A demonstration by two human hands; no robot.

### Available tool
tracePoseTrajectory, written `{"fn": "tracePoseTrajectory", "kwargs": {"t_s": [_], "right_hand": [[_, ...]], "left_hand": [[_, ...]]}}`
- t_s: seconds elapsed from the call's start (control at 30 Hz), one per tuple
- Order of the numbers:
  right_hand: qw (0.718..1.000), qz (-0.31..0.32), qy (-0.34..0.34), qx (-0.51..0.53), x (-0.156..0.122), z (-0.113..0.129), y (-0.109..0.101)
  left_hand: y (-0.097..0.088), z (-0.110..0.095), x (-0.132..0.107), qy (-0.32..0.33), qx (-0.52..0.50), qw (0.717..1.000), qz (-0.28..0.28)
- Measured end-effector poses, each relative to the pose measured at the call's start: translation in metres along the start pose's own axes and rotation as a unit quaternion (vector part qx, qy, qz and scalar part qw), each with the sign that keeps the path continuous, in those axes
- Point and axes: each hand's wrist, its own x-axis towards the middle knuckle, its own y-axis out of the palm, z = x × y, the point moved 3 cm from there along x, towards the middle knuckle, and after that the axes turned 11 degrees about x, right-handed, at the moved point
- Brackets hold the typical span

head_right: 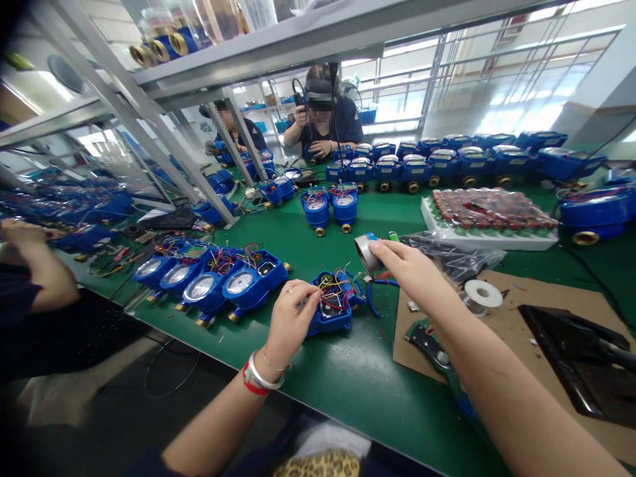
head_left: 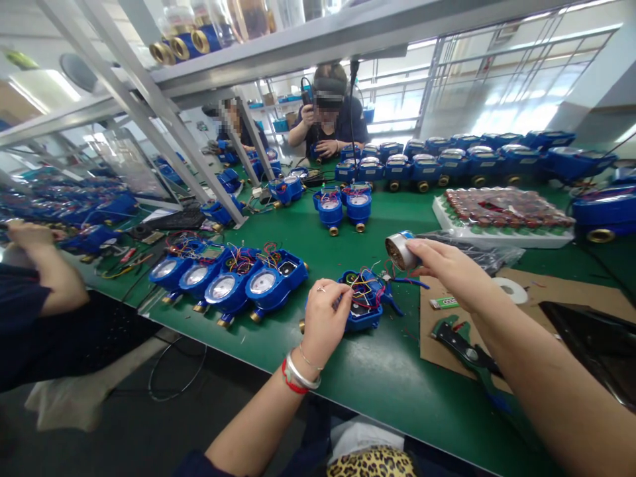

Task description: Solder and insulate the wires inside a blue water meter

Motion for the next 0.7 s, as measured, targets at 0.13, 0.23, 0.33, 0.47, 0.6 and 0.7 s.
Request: {"fn": "tracePoseTrajectory", "kwargs": {"t_s": [0.13, 0.23, 0.33, 0.47, 0.6, 0.7], "right_hand": [[0.987, 0.002, -0.021, -0.161, 0.001, -0.001, 0.001], [0.979, 0.018, -0.059, -0.195, -0.005, 0.008, 0.008], [0.959, 0.061, -0.15, -0.234, -0.013, 0.024, 0.02], [0.905, 0.127, -0.259, -0.313, -0.021, 0.04, 0.04], [0.87, 0.178, -0.29, -0.358, -0.021, 0.041, 0.051], [0.855, 0.19, -0.285, -0.39, -0.018, 0.042, 0.043]], "left_hand": [[0.0, 0.0, 0.0, 0.007, 0.001, 1.0, -0.003], [0.0, -0.001, 0.001, 0.005, 0.0, 1.0, 0.0], [0.0, 0.0, 0.001, -0.001, -0.003, 1.0, 0.0], [0.0, 0.001, 0.0, -0.003, -0.009, 1.0, 0.001], [-0.001, 0.001, -0.001, -0.001, -0.013, 1.0, -0.005], [-0.001, 0.001, -0.001, 0.0, -0.017, 1.0, -0.007]]}}
